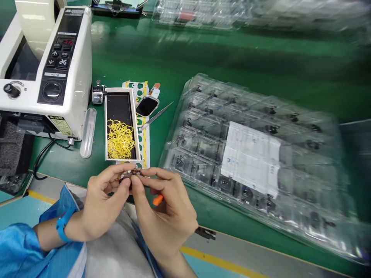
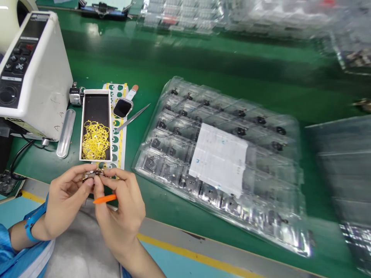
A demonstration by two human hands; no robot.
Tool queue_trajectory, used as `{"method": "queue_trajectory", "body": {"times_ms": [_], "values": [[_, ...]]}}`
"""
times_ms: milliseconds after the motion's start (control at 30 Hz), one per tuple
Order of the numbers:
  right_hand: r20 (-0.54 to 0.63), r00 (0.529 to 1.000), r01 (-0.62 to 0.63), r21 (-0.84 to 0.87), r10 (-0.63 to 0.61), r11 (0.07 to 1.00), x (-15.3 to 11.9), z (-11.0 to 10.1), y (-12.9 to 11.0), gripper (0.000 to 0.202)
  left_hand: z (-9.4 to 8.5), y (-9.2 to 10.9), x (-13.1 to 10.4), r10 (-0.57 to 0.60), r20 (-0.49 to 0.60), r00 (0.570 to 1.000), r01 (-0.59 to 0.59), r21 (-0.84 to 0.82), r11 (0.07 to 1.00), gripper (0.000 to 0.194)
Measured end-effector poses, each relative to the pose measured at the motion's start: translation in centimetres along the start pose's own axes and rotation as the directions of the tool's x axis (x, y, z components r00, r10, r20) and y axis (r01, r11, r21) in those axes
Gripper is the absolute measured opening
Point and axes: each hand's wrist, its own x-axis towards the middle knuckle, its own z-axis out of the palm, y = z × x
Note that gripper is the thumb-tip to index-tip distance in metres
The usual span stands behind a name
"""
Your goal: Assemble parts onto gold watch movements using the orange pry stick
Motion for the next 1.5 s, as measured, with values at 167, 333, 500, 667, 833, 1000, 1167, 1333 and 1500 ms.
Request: {"method": "queue_trajectory", "body": {"times_ms": [167,333,500,667,833,1000,1167,1333,1500], "values": [[0.005,0.997,0.074,-0.042,-0.074,0.996,0.4,0.1,0.3,0.020,-0.3,-0.3,0.3,0.043,-0.018,0.999,-0.044,-0.099,0.994,0.012],[0.188,0.981,-0.057,0.069,0.043,0.996,1.9,-0.5,0.1,0.012,-0.8,0.2,0.2,0.176,0.014,0.984,-0.173,-0.135,0.976,0.014],[0.213,0.976,-0.100,0.213,0.053,0.972,2.5,-0.1,-0.5,0.009,-1.1,0.0,0.1,0.276,0.027,0.961,-0.274,-0.059,0.960,0.018],[0.229,0.972,-0.013,0.273,-0.051,0.962,2.9,-0.1,-0.6,0.017,-2.3,0.1,0.8,0.331,0.066,0.941,-0.334,0.031,0.942,0.012],[0.413,0.844,0.355,0.047,-0.342,0.934,4.7,-1.3,-0.3,0.017,-4.5,1.8,2.1,0.329,0.349,0.878,-0.448,0.354,0.821,0.019],[0.245,0.817,0.563,-0.151,-0.521,0.812,3.8,-1.9,-1.1,0.012,-4.4,2.4,2.2,0.263,0.247,0.933,-0.347,0.413,0.842,0.012],[0.161,0.776,0.630,-0.207,-0.609,0.748,1.5,-2.1,-1.2,0.014,-3.5,2.0,1.3,0.066,0.098,0.993,-0.078,0.123,0.989,0.016],[0.131,0.790,0.613,-0.201,-0.599,0.764,1.9,-1.7,-0.8,0.012,-3.3,2.3,0.3,0.083,0.079,0.993,-0.092,0.121,0.988,0.026],[0.112,0.797,0.603,-0.112,-0.593,0.790,2.6,-1.0,-0.4,0.010,-3.0,2.6,0.0,0.177,0.117,0.977,-0.193,0.142,0.971,0.028]]}}
